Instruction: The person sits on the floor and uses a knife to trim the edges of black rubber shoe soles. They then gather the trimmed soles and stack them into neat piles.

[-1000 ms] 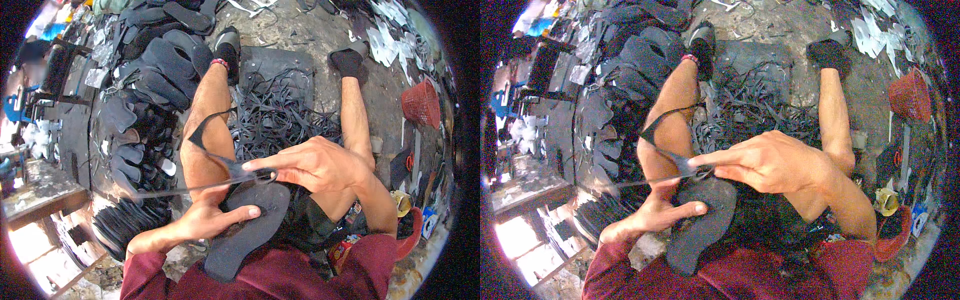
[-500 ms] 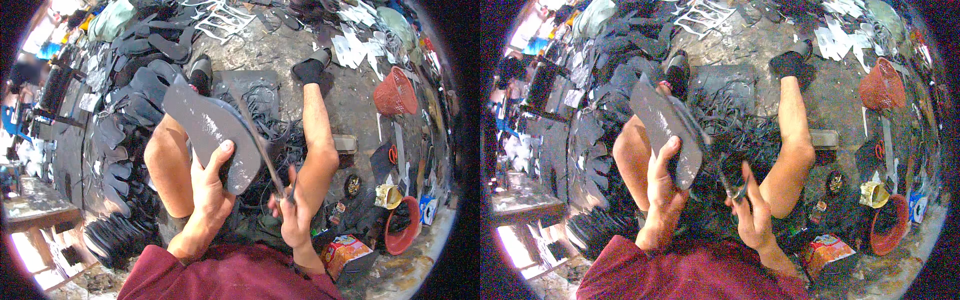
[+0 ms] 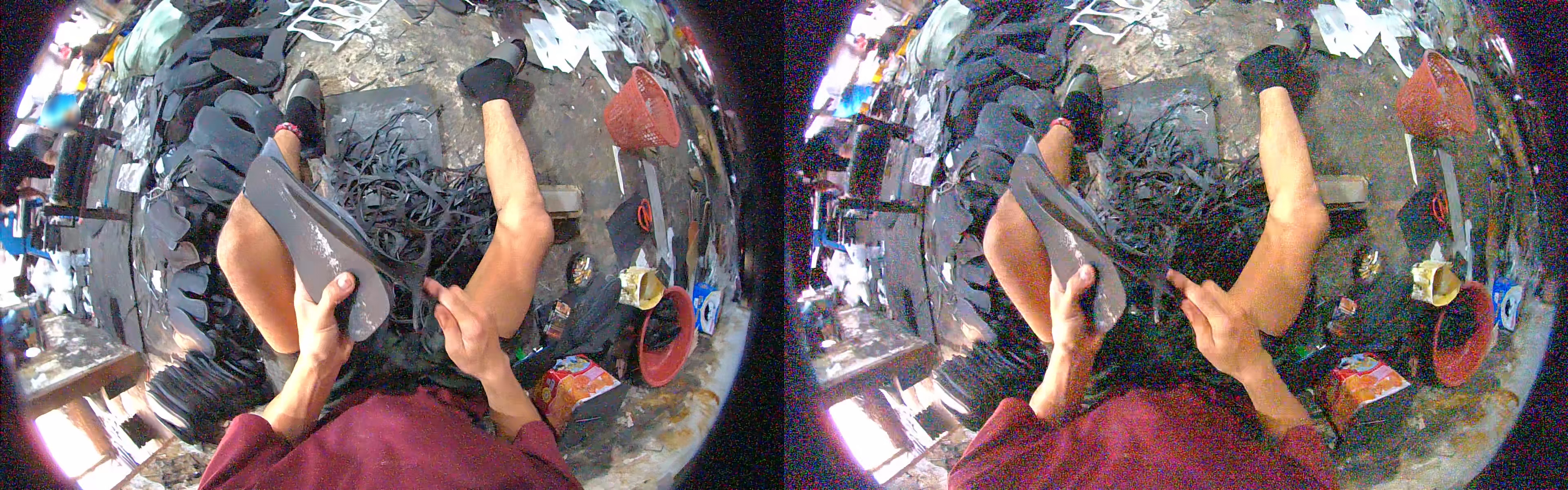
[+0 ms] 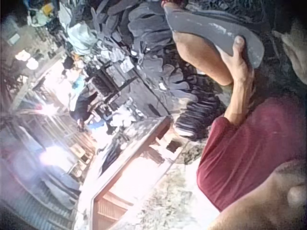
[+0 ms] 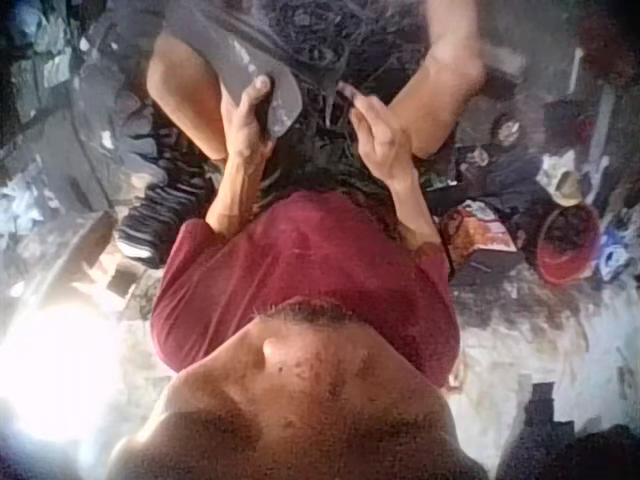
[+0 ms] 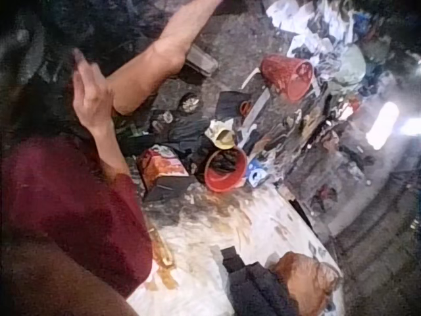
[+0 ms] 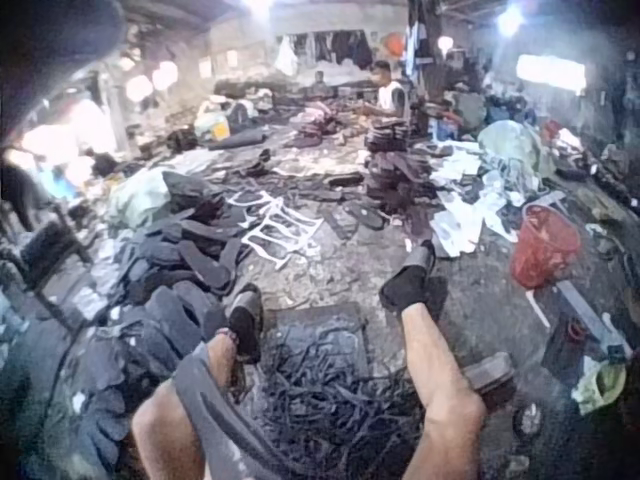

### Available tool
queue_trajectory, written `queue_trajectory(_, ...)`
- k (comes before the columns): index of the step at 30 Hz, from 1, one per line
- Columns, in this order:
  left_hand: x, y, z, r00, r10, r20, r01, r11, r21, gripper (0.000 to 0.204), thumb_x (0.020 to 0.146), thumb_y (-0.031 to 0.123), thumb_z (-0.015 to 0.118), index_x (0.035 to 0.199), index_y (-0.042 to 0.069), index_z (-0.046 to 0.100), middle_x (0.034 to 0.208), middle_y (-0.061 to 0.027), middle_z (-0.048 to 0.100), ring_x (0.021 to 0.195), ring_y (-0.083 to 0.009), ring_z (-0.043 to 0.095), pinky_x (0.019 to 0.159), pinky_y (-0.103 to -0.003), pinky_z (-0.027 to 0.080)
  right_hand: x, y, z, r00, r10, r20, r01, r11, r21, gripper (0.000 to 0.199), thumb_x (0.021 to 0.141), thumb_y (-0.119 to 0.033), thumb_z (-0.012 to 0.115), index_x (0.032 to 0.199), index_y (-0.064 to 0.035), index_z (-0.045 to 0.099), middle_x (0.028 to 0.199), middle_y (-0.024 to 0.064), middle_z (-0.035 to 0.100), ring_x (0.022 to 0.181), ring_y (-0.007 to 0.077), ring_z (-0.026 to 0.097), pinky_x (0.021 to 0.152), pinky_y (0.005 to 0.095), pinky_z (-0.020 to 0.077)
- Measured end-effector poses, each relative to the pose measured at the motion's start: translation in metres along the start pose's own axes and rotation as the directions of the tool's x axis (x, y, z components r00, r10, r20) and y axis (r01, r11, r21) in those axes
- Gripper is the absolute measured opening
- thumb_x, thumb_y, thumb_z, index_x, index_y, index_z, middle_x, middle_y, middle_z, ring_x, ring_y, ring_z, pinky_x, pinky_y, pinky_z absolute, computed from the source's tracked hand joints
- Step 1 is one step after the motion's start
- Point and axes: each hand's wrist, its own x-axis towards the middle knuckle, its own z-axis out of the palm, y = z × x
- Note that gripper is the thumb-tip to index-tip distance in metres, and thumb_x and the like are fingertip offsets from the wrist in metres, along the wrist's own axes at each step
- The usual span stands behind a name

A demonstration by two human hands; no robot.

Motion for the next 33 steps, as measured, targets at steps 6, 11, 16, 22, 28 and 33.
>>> queue_trajectory(6,-0.004,0.002,-0.030,0.988,-0.152,0.024,0.150,0.987,0.058,0.074,0.071,0.016,0.087,0.133,0.002,0.050,0.113,-0.0105,0.066,0.101,-0.0235,0.066,0.091,-0.041,0.055,0.049,0.007,0.025,0.991,-0.120,0.063,0.118,0.993,0.023,0.023,0.102,-0.019,0.055,0.122,-0.0091,0.063,0.099,0.0161,0.069,0.085,0.0377,0.069,0.069,0.0431,0.0551)
queue_trajectory(11,-0.006,0.007,-0.038,0.967,-0.249,0.057,0.243,0.965,0.101,0.074,0.070,0.016,0.089,0.131,0.001,0.051,0.113,-0.0102,0.066,0.102,-0.0234,0.066,0.091,-0.039,0.055,0.095,-0.002,0.062,0.992,-0.115,0.042,0.112,0.991,0.078,0.031,0.105,-0.023,0.052,0.133,-0.0149,0.061,0.116,0.0132,0.071,0.096,0.0355,0.071,0.077,0.0410,0.0573)
queue_trajectory(16,-0.010,0.010,-0.038,0.950,-0.199,0.240,0.148,0.966,0.214,0.086,0.068,0.022,0.094,0.137,0.000,0.049,0.129,-0.0114,0.060,0.118,-0.0244,0.060,0.103,-0.041,0.047,0.139,-0.007,0.087,0.991,-0.094,-0.096,0.109,0.981,0.159,0.034,0.105,-0.024,0.052,0.136,-0.0133,0.060,0.124,0.0104,0.069,0.100,0.0307,0.072,0.080,0.0400,0.0579)
queue_trajectory(22,0.003,0.056,-0.039,0.993,0.098,0.059,-0.098,0.995,0.005,0.057,0.092,0.033,0.073,0.136,0.002,0.055,0.121,-0.0076,0.065,0.098,-0.0164,0.065,0.071,-0.027,0.051,0.064,-0.047,0.055,0.990,-0.026,0.136,-0.031,0.918,0.396,0.037,0.106,-0.021,0.050,0.138,-0.0052,0.058,0.123,0.0177,0.068,0.105,0.0322,0.069,0.089,0.0340,0.0537)
queue_trajectory(28,0.008,0.080,-0.033,0.977,-0.183,-0.114,0.178,0.983,-0.047,0.029,0.104,0.029,0.057,0.105,0.004,0.071,0.086,-0.0027,0.072,0.069,-0.0100,0.066,0.062,-0.025,0.053,0.016,-0.042,0.053,0.948,0.117,0.295,-0.267,0.798,0.540,0.036,0.105,-0.017,0.050,0.135,0.0011,0.058,0.109,0.0171,0.066,0.096,0.0273,0.064,0.091,0.0354,0.0483)
queue_trajectory(33,-0.013,0.065,-0.069,0.976,-0.109,0.190,0.069,0.976,0.206,0.026,0.093,0.020,0.075,0.111,0.003,0.070,0.098,-0.0019,0.073,0.087,-0.0098,0.066,0.080,-0.028,0.054,-0.040,-0.022,0.048,0.961,0.119,0.250,-0.212,0.896,0.390,0.036,0.103,-0.019,0.051,0.133,-0.0008,0.059,0.098,0.0153,0.064,0.085,0.0293,0.062,0.079,0.0360,0.0502)
